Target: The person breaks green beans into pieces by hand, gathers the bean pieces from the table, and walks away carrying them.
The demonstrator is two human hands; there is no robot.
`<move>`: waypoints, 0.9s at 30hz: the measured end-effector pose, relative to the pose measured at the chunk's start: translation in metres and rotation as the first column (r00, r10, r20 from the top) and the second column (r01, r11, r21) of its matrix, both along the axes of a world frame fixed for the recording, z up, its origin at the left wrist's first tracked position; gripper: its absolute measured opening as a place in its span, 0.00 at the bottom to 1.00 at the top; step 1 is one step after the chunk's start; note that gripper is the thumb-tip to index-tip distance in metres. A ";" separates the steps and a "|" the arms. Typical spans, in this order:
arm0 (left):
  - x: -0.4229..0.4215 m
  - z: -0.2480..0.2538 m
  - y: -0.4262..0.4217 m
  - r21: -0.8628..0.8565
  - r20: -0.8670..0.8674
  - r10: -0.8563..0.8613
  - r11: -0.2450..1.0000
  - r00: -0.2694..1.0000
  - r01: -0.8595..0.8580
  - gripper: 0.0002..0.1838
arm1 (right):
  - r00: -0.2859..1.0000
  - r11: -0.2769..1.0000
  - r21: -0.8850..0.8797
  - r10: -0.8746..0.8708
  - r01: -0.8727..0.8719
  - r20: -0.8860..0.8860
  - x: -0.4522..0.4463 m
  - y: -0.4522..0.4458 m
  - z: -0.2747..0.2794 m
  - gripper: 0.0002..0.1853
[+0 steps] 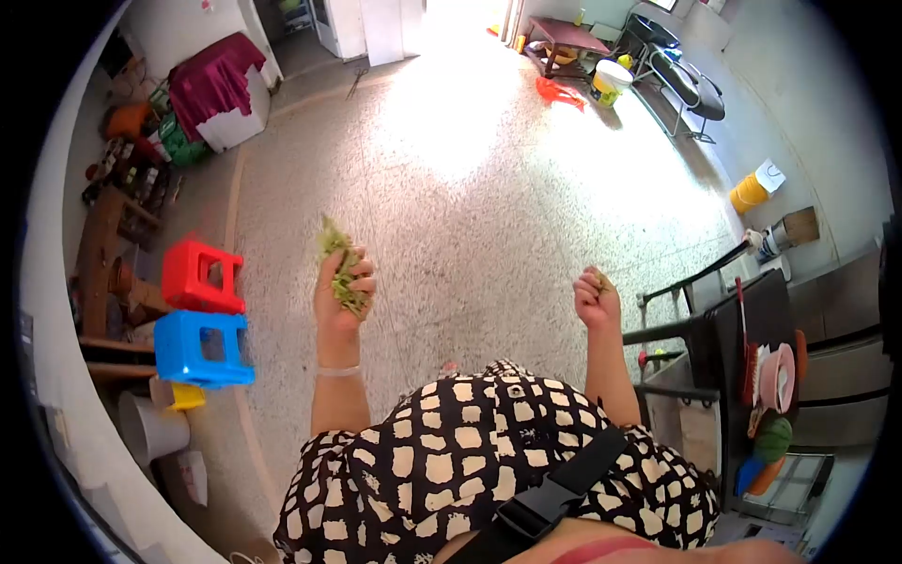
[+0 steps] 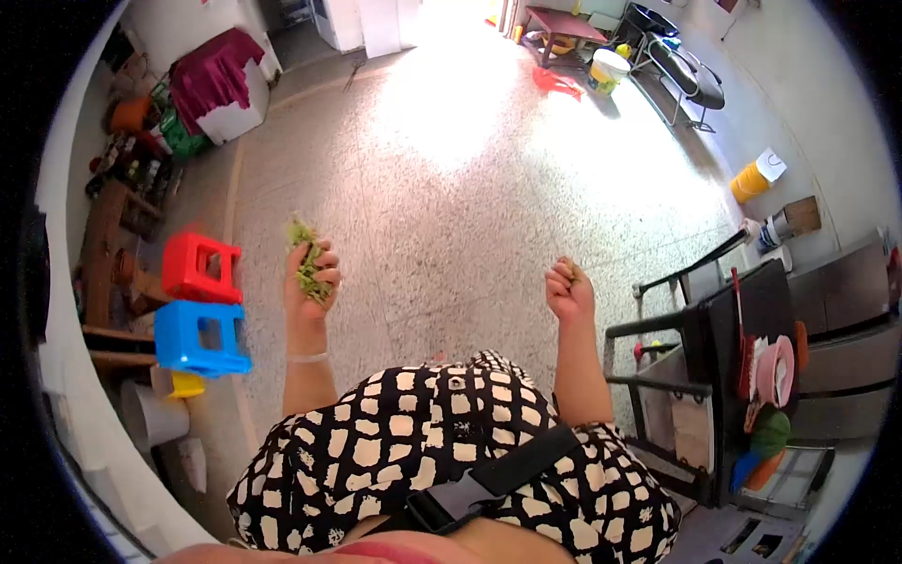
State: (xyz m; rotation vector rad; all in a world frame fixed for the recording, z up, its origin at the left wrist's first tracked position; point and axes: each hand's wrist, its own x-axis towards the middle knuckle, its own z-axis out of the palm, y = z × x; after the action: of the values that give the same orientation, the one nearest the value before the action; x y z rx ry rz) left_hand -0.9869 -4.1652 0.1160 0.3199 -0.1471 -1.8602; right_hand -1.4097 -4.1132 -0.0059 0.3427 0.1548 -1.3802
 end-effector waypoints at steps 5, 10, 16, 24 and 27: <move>-0.075 -0.008 -0.163 0.039 0.067 -0.137 0.990 0.988 0.134 0.10 | 0.990 0.988 0.080 -0.135 0.131 0.046 -0.048 -0.086 -0.054 0.10; -0.132 -0.029 -0.314 0.079 0.011 -0.125 0.989 0.992 0.124 0.10 | 0.958 0.936 0.206 -0.284 0.284 -0.031 -0.116 -0.221 -0.075 0.12; -0.142 -0.014 -0.476 0.073 0.053 0.025 0.997 0.998 -0.029 0.09 | 0.983 0.985 -0.027 -0.172 0.170 -0.063 -0.153 -0.467 -0.029 0.09; -0.120 -0.074 -0.639 0.222 0.103 0.261 0.935 0.960 -0.278 0.06 | 0.987 0.982 -0.108 0.159 -0.158 -0.003 -0.110 -0.761 -0.015 0.08; -0.119 -0.072 -0.744 0.142 0.148 0.282 0.942 0.948 -0.303 0.06 | 0.990 0.988 -0.076 0.140 -0.137 0.026 -0.125 -0.854 -0.027 0.08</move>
State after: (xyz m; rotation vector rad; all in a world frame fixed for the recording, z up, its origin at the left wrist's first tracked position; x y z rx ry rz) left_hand -1.1061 -4.9092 0.0438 0.5442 -0.0300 -1.5586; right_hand -1.5344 -4.9671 -0.0327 0.2864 0.0998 -1.2394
